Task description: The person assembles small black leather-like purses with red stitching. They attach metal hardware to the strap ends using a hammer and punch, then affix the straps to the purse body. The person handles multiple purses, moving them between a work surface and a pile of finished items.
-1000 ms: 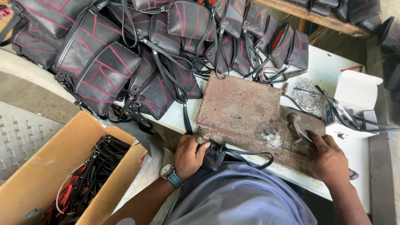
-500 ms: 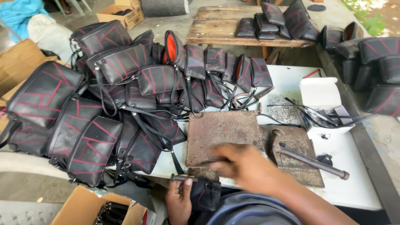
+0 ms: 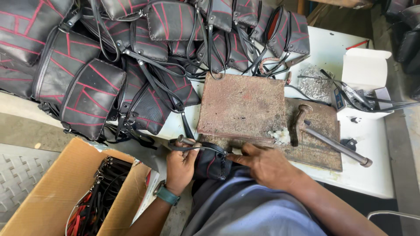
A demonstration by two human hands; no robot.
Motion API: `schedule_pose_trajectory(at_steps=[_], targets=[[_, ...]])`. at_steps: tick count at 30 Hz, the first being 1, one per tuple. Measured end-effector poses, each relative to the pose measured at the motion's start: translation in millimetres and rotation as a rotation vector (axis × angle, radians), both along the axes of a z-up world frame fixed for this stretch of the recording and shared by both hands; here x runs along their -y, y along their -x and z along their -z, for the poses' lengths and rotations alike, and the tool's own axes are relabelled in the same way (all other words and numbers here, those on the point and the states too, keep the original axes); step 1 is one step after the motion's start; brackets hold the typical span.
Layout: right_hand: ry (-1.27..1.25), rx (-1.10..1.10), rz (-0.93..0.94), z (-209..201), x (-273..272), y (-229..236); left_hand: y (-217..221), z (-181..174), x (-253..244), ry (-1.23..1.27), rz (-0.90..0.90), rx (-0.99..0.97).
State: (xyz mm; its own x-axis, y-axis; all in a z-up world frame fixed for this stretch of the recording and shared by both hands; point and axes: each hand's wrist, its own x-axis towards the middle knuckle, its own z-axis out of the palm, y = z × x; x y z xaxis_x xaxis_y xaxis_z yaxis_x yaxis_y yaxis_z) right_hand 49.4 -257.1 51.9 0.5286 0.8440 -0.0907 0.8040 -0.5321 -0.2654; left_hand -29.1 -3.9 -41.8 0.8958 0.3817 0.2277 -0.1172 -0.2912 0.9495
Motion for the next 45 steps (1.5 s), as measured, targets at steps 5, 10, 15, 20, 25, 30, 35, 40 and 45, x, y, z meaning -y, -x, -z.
schedule_pose_trajectory(at_steps=[5,10,15,20,25,30,35,40,45], targets=[[0.066,0.059,-0.02,20,3,3,6,-56,-54,-0.321,0.397,-0.805],[-0.131,0.166,-0.07,31,5,8,29,-77,-60,-0.147,1.024,-0.594],[0.028,0.155,-0.066,33,3,15,10,-56,16,0.678,0.727,-0.243],[-0.095,0.215,-0.106,21,-4,9,-29,-40,45,0.451,0.502,-0.106],[-0.392,-0.164,0.014,26,14,12,-17,-29,48,0.123,0.42,-0.033],[-0.53,-0.184,0.356,25,35,9,-16,-41,48,-0.082,0.43,-0.026],[-0.544,0.082,0.438,23,59,-5,-17,-46,47,-0.147,0.438,-0.017],[-0.329,0.367,0.714,28,114,-22,-24,-44,39,-0.316,0.496,-0.028],[-0.074,0.38,0.837,59,159,-44,-38,-45,20,-0.442,0.725,0.02]])
